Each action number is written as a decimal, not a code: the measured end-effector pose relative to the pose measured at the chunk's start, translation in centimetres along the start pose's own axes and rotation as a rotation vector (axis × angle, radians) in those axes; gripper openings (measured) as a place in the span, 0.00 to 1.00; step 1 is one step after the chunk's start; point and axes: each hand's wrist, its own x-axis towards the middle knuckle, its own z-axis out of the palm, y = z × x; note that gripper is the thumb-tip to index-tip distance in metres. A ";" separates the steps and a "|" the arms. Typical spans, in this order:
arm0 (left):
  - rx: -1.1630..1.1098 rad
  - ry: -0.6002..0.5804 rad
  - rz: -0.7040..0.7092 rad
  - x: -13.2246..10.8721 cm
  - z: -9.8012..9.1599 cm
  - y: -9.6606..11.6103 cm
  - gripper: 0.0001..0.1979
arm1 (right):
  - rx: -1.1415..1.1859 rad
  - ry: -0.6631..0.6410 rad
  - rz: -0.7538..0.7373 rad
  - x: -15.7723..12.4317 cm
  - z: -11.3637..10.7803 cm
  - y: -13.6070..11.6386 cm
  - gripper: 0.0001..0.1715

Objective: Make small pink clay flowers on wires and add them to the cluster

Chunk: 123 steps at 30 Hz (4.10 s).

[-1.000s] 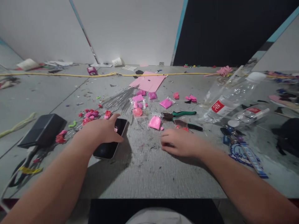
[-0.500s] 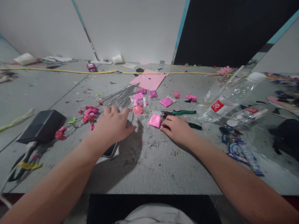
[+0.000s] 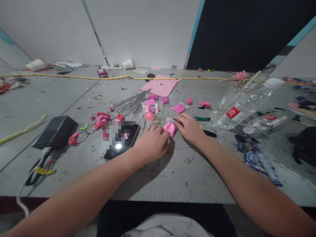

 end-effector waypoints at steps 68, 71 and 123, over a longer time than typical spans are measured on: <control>-0.853 0.288 0.061 0.7 0.6 -3.3 0.32 | 0.828 -0.059 0.291 -3.7 -1.8 -4.3 0.14; -1.038 0.188 -0.064 1.1 1.1 -3.3 0.22 | 0.724 -0.071 0.310 -3.6 -2.1 -4.4 0.09; -0.794 0.433 -0.167 0.9 0.7 -3.4 0.22 | 1.367 -0.036 0.789 -2.4 -2.7 -4.2 0.10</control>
